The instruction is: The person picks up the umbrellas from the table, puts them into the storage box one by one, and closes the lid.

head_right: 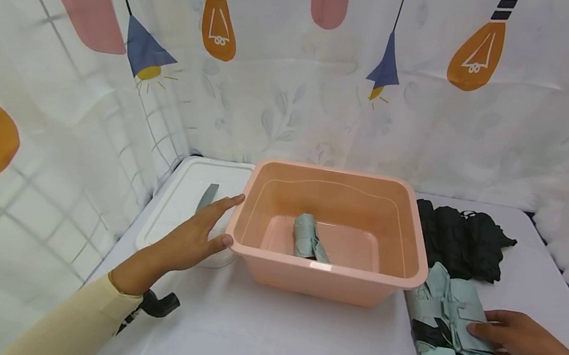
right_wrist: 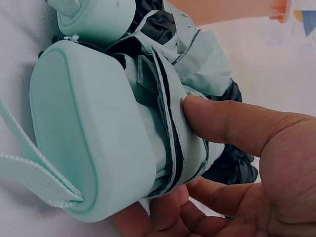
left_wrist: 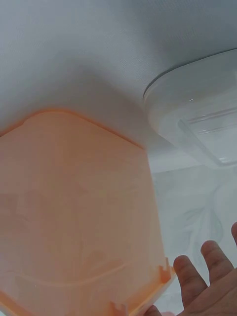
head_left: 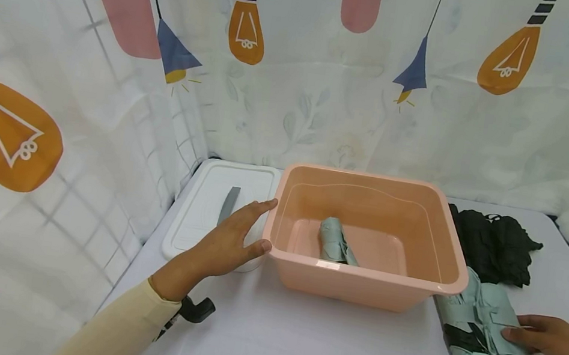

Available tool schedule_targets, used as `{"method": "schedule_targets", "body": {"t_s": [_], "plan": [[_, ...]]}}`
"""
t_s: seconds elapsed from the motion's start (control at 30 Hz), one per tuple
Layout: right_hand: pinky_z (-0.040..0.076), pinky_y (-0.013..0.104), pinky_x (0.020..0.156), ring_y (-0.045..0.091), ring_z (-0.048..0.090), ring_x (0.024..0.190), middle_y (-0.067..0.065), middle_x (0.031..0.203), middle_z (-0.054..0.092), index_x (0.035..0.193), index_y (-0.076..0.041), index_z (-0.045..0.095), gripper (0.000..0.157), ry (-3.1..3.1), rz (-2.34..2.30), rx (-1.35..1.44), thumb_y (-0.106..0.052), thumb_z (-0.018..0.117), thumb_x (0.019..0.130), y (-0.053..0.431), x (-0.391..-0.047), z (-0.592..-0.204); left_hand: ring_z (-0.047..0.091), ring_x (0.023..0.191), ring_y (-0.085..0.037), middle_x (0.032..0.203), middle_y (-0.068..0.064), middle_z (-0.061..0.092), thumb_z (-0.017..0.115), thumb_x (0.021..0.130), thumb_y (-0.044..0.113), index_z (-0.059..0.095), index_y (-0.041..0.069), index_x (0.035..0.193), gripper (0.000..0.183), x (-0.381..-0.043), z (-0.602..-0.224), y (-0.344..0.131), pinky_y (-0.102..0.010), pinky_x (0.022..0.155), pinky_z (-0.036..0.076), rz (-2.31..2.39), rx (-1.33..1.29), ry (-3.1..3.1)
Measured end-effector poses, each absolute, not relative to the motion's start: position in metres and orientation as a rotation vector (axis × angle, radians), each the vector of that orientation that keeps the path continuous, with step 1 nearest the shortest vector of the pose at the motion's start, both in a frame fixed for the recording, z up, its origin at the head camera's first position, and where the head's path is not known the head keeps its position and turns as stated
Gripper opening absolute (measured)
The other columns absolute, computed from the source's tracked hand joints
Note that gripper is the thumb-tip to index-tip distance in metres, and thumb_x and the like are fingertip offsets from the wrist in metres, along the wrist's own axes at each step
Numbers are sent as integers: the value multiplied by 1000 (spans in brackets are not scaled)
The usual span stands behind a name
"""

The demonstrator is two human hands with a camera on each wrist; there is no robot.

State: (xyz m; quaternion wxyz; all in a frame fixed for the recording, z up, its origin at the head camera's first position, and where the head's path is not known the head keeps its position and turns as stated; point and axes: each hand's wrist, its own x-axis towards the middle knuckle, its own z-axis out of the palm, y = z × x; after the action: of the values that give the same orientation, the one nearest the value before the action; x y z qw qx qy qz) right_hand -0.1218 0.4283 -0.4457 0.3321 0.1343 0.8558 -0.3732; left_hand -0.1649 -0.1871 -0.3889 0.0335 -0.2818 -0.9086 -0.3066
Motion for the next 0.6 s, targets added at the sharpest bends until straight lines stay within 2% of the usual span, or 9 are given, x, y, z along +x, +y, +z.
{"method": "schedule_targets", "body": {"t_s": [0.2, 0.3, 0.6], "plan": [[55, 57, 85, 55, 53, 105, 51, 124, 36, 137, 31, 10, 106, 2226, -1006, 392, -47, 70, 97, 426, -118, -446, 19, 154, -34, 166, 7, 27, 37, 95, 80, 19, 36, 164, 84, -165, -391, -187, -61, 117, 24, -957, -867, -2794], [56, 57, 84, 55, 53, 106, 50, 126, 34, 139, 28, 9, 108, 2216, -1027, 420, -47, 73, 95, 427, -118, -447, 19, 154, -34, 166, 7, 27, 37, 95, 80, 19, 36, 164, 84, -166, -391, -187, -62, 117, 24, -968, -871, -2794], [58, 52, 81, 37, 65, 96, 37, 117, 54, 142, 25, 11, 102, 2225, -1066, 388, -40, 75, 95, 431, -120, -447, 16, 154, -31, 166, 7, 26, 40, 96, 78, 19, 34, 164, 84, -167, -391, -188, -59, 119, 22, -992, -880, -2791]]}}
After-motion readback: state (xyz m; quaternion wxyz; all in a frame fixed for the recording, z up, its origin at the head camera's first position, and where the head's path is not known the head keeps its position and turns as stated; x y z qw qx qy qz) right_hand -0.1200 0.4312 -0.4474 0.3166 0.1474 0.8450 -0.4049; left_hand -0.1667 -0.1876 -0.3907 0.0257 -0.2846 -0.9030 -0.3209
